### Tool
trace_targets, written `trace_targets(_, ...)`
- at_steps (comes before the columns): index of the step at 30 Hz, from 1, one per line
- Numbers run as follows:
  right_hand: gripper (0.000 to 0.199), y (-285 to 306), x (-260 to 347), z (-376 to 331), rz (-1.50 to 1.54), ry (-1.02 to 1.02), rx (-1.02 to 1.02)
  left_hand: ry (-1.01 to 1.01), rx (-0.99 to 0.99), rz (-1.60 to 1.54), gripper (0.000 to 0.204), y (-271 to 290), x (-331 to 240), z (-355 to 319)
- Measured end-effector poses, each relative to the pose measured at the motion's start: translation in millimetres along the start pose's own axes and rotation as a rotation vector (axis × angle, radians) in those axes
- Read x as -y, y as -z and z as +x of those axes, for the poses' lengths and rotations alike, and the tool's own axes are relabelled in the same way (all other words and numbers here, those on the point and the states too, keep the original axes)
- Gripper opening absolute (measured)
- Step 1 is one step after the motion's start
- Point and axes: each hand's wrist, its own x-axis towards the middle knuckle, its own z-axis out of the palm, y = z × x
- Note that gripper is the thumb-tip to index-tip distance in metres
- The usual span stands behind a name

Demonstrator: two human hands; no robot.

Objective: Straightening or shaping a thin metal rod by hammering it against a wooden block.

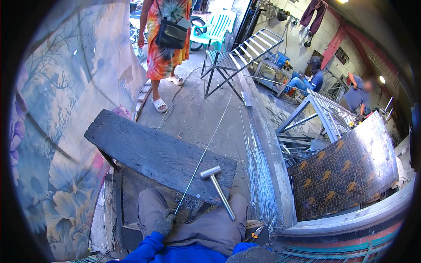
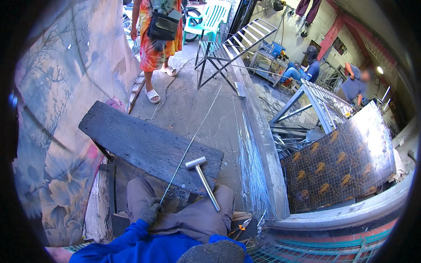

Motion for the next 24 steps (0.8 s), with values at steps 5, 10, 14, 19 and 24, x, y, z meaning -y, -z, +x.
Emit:
trace_targets(5,0.023,2.4,7.6,-1.9,-0.001,0.039,-0.032,0.091,-0.001,0.120,0.031,0.6,6.1,10.3)
trace_targets(10,0.023,12.9,20.1,-26.4,-0.069,0.025,-0.161,0.081,0.012,0.117,0.029,1.0,-16.1,-0.1)
trace_targets(14,0.023,15.4,32.4,-40.3,-0.114,0.033,-0.240,0.030,-0.022,0.031,0.028,-2.8,-16.1,2.3)
trace_targets(19,0.023,12.9,37.7,-46.7,-0.129,0.054,-0.279,0.116,-0.002,0.052,0.028,-8.6,-36.2,-0.1)
trace_targets(24,0.023,6.1,41.8,-43.5,-0.120,0.090,-0.285,0.077,-0.013,-0.078,0.028,-0.6,9.7,13.3)
